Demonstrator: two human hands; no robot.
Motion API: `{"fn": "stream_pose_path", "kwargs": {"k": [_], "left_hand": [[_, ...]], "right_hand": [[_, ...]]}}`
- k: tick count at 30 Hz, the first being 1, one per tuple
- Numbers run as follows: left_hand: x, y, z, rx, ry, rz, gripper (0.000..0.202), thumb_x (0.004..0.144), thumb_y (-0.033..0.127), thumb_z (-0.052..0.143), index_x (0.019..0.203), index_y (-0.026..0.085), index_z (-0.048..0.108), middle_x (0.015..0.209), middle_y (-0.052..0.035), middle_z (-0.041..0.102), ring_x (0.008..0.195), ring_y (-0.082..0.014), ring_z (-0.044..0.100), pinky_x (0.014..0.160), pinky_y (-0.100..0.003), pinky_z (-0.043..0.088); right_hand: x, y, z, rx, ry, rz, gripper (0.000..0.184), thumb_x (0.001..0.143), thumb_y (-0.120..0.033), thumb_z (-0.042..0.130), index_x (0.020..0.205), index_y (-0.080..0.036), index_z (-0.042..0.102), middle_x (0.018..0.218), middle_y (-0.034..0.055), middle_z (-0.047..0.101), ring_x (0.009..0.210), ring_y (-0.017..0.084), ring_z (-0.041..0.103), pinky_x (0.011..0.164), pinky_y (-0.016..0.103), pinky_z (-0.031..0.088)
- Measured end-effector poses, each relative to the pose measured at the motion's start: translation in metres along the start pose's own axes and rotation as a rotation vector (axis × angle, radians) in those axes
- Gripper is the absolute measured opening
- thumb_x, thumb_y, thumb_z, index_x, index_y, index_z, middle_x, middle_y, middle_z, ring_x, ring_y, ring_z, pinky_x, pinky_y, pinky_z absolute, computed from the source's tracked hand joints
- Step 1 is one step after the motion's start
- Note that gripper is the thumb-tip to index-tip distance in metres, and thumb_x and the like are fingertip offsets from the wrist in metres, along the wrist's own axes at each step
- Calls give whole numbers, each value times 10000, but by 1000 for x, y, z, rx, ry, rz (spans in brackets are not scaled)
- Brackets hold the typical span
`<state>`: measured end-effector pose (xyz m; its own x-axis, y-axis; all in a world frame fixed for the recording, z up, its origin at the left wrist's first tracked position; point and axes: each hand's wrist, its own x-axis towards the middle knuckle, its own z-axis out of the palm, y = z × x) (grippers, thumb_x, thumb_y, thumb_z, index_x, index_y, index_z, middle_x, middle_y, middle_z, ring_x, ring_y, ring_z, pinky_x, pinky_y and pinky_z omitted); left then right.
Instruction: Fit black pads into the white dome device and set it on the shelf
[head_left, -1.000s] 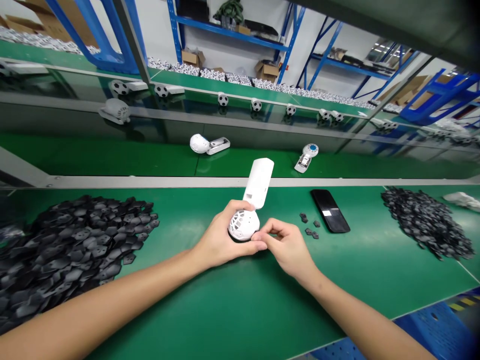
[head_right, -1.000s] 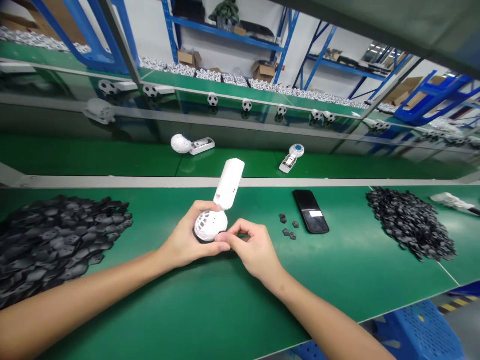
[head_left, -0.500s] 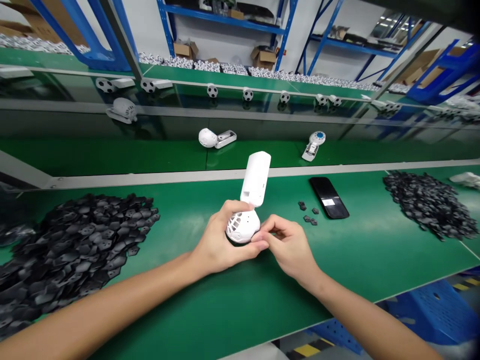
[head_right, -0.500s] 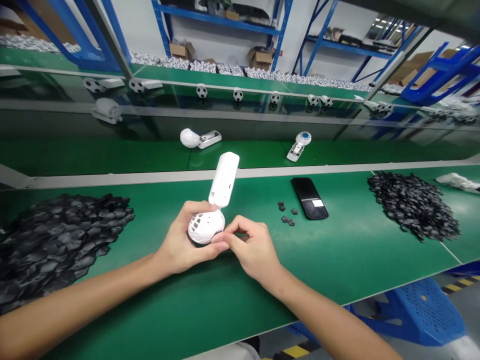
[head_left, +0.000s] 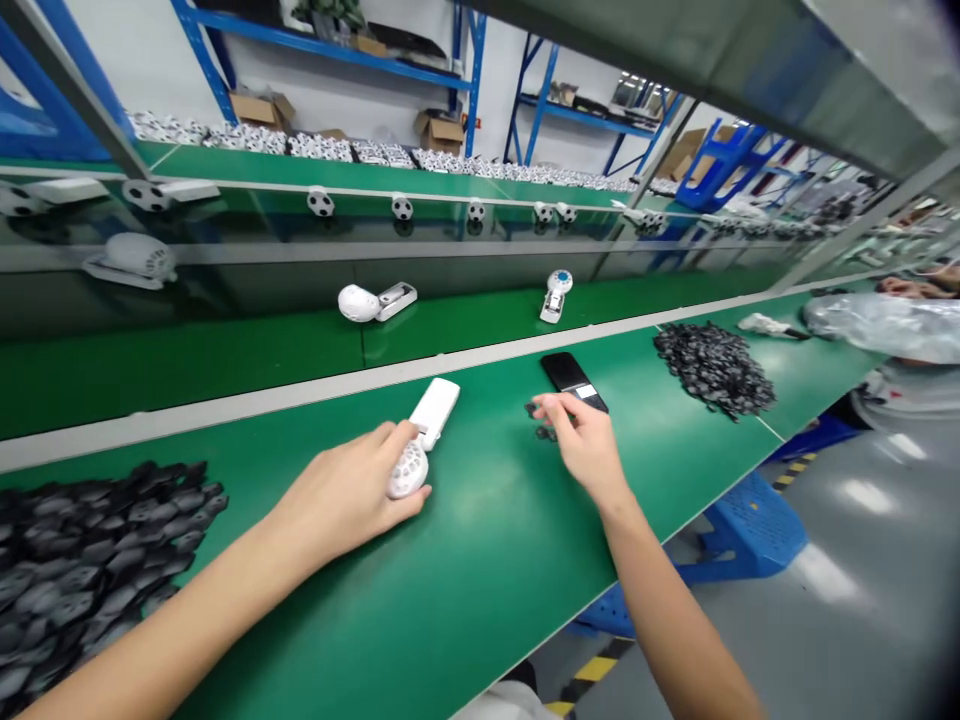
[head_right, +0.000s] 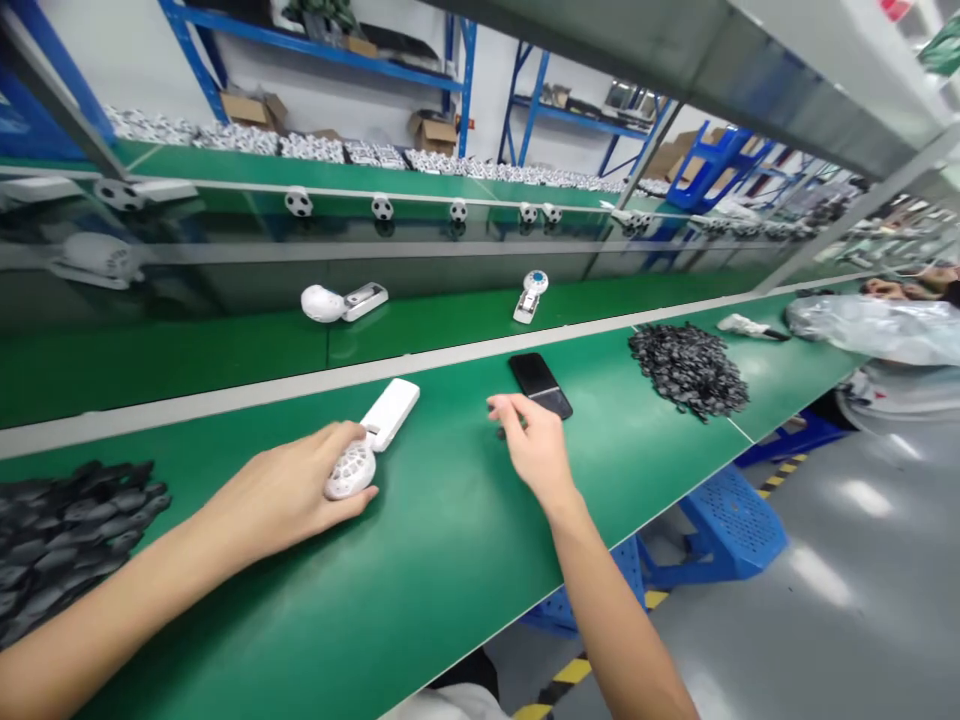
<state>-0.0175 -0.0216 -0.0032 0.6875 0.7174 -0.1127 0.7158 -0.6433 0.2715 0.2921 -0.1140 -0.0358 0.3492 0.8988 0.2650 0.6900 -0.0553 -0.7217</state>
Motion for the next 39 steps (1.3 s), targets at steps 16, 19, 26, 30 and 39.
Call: {"fn": "stream_pose_path", "kwargs": {"k": [16,19,26,30,39], "left_hand": [[10,-36,-1,-737,46,-182,415,937,629,613,957,218,554,781,-17,638,620,-185,587,527,-272,351],[14,-31,11,-1165,165,-134,440,935,598,641,1099,204,533,842,-9,614,588,-149,587,467,-239,377],[14,-23,30,-1122,372,43,570,895,382,712,1364,181,459,1178,-98,645,1011,-235,685,863,-369,558],[11,-25,32,-960,413,144,434,835,248,729,1239,182,584,1134,-76,634,1023,-239,622,920,-371,512],[13,-21,35,-840,429,152,522,824,276,811,1282,204,573,1223,-81,568,1150,-262,573,1020,-393,480]], "right_hand": [[43,3,0,-479,-158,-39,233,979,-281,689,799,-192,808,935,118,758,926,282,729,789,338,514],[46,-13,0,-358,-175,-69,265,1005,-247,620,827,-170,800,947,141,771,951,285,735,885,377,537],[34,-83,51,262,-505,-72,389,999,-504,651,1060,-161,826,911,84,832,869,225,804,821,337,645],[32,-99,77,593,-629,96,372,854,-498,819,923,-133,816,850,88,815,840,227,790,818,353,643],[15,-85,94,635,-515,198,300,822,-442,860,882,-160,775,869,72,813,866,235,776,837,351,609]]}}
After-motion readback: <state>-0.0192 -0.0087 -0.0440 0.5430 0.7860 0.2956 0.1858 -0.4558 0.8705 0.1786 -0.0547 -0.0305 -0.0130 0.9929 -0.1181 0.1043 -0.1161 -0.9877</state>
